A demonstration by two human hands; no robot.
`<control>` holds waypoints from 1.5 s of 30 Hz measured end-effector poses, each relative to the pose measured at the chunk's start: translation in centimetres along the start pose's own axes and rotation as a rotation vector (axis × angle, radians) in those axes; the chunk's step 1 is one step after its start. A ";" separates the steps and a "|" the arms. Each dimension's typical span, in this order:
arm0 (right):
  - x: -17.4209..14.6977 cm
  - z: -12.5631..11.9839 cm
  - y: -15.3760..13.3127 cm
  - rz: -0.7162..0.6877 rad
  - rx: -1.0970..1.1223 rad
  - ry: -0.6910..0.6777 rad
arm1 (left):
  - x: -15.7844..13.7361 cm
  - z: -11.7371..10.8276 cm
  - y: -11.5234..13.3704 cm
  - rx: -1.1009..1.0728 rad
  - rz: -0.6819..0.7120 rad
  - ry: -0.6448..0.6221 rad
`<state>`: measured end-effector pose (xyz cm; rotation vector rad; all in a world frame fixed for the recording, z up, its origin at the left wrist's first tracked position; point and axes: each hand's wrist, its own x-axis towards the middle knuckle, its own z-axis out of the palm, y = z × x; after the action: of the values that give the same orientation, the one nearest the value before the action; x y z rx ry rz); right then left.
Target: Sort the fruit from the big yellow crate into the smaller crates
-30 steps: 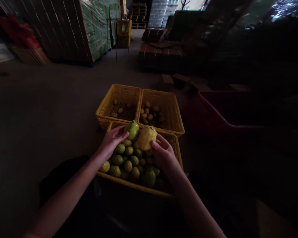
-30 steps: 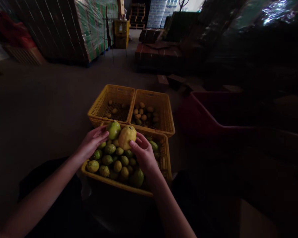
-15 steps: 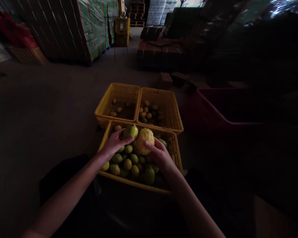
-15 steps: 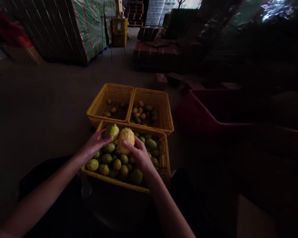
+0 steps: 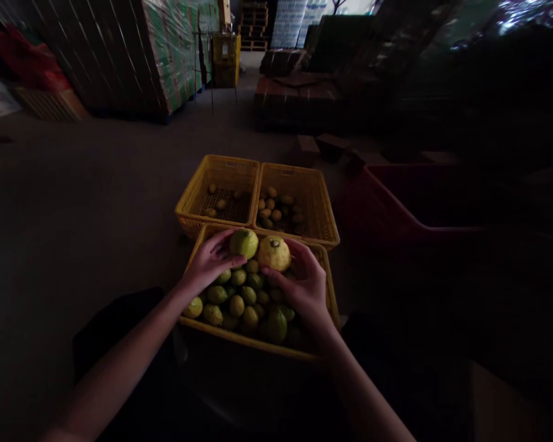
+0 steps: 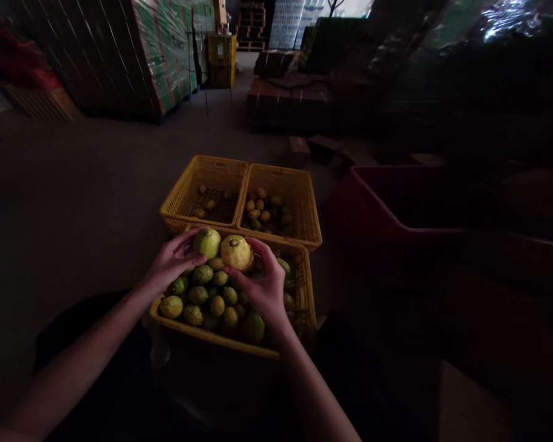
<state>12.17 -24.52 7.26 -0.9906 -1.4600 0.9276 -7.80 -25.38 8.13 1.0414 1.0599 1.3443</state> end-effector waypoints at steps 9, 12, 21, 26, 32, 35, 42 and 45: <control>-0.1 0.2 0.0 -0.065 0.118 0.041 | -0.3 0.3 0.4 0.020 0.093 -0.044; 0.0 0.3 -0.4 -0.015 0.211 0.068 | -0.3 0.3 0.5 -0.009 0.046 -0.017; 0.3 -0.1 -0.9 0.352 0.408 -0.014 | -0.3 -0.1 -0.2 -0.182 -0.139 0.042; 0.3 0.1 0.1 0.391 0.481 -0.025 | -0.3 0.2 0.0 -0.288 -0.180 0.050; 0.2 0.3 0.0 0.417 0.499 -0.004 | -0.3 0.4 -0.1 -0.269 -0.191 0.077; 0.3 0.4 -0.2 0.457 0.498 0.056 | -0.4 0.5 -0.3 -0.209 -0.177 0.052; 0.3 0.5 -0.4 0.356 0.444 0.076 | -0.3 0.4 -0.1 -0.066 -0.074 0.019; 0.2 0.4 -0.6 0.255 0.369 0.032 | -0.3 0.4 0.2 -0.013 0.022 0.003</control>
<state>11.66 -24.56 7.80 -0.9202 -1.0974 1.3057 -7.41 -25.63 8.43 1.0446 1.0435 1.3688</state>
